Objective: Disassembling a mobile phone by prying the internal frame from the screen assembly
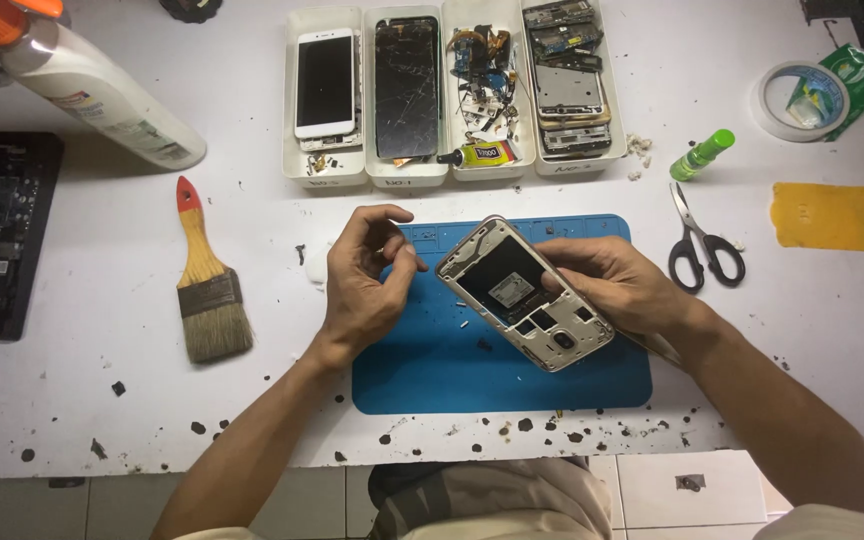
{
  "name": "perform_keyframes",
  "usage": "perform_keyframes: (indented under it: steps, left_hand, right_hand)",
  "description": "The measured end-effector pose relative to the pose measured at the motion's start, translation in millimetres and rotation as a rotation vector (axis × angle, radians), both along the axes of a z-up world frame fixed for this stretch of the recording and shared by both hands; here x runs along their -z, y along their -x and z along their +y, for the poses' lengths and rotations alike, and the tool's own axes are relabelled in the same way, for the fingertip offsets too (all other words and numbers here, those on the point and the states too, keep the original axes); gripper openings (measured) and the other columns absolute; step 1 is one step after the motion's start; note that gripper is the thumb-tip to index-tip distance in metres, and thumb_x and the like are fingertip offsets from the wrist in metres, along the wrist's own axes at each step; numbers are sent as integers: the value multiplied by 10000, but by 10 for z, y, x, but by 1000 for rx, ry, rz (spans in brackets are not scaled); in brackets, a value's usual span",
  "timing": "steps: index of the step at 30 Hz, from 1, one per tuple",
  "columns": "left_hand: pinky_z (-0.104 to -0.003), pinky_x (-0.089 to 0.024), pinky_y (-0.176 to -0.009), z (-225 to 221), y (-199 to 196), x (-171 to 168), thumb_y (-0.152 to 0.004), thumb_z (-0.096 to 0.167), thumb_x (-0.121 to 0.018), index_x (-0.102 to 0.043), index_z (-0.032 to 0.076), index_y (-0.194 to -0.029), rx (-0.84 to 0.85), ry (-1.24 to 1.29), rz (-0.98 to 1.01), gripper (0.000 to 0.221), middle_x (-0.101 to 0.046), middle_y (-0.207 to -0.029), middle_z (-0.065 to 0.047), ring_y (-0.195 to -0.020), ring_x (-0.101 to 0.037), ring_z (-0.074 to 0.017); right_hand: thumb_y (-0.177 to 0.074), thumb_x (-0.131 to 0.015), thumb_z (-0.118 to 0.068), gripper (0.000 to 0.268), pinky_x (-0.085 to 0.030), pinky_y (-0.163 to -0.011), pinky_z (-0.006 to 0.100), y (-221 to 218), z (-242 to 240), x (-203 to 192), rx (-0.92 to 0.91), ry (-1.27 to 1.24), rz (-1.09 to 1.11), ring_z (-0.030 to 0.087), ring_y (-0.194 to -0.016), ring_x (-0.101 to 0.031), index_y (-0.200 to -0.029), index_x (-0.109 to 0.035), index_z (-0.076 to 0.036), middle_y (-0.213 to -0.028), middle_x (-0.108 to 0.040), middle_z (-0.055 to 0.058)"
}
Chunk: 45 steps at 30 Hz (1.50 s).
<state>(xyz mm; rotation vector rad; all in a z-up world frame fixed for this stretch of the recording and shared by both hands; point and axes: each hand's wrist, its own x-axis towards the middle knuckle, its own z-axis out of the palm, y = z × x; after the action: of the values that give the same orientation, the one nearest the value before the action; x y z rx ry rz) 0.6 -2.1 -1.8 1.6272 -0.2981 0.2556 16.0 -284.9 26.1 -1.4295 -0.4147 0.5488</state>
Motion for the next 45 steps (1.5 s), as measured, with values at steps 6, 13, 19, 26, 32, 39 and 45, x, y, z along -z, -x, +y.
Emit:
perform_keyframes:
  steps: [6,13,19,26,32,39,45]
  left_hand:
    - [-380,-646,-679,12,12,-24,-985,34,-573,-616,8,-1167,1,-24,13,189,-446,-694,0,-709,-690,-186]
    - [-328,-597,-659,-11,6,10,-1086,150,-480,-644,41,-1185,10,-26,24,220,-542,-666,-48,-702,-691,-184]
    - [-378,-647,-813,-152,179,-185,-1095,269,-394,-523,47,-1394,23,-1,108,393,-588,-1137,-155,-1011,-632,-221]
    - [-765,-460,-1031,-404,415,-476,-945,507,-542,-178,70,-1598,259,106,262,866,-215,-1535,-399,-1358,-359,-661]
    - [-423,-551,-1072,-356,423,-311,-974,252,-698,-290,168,-1545,340,417,254,707,-465,-1581,-240,-1302,-623,-329]
    - [-339,-482,-1089,-251,383,-173,-921,190,-711,-261,72,-1622,461,640,234,841,-470,-1555,-188,-1339,-551,-260]
    - [-368,-501,-1113,-226,333,-150,-914,264,-697,-305,47,-1619,451,560,188,835,-475,-1571,-191,-1353,-548,-262]
  right_hand:
    - [-950,-581,-63,362,-634,-848,508,-18,-8,27,-11,6,-13,312,-1039,-732,-1270,-684,71,-1103,-787,285]
    - [-945,-585,-57,364,-625,-868,518,-2,5,21,17,6,-6,324,-1051,-728,-1267,-683,81,-1097,-785,285]
    - [-948,-586,-59,373,-622,-881,511,13,26,4,27,27,-29,318,-1052,-732,-1283,-677,76,-1106,-786,279]
    - [-946,-572,0,362,-673,-643,483,316,367,-559,93,570,-854,416,-876,-772,-1291,-631,94,-1050,-755,308]
    - [-972,-690,-66,400,-620,-859,402,440,481,-598,97,664,-1330,356,-1118,-750,-1325,-586,91,-1259,-717,248]
    - [-881,-792,-293,773,-627,-839,442,495,596,-680,53,813,-1117,425,-1173,-699,-1503,-438,1,-1570,-450,309]
    - [-837,-835,-408,779,-611,-843,420,447,590,-668,75,855,-1218,390,-1137,-700,-1433,-528,-10,-1467,-586,266]
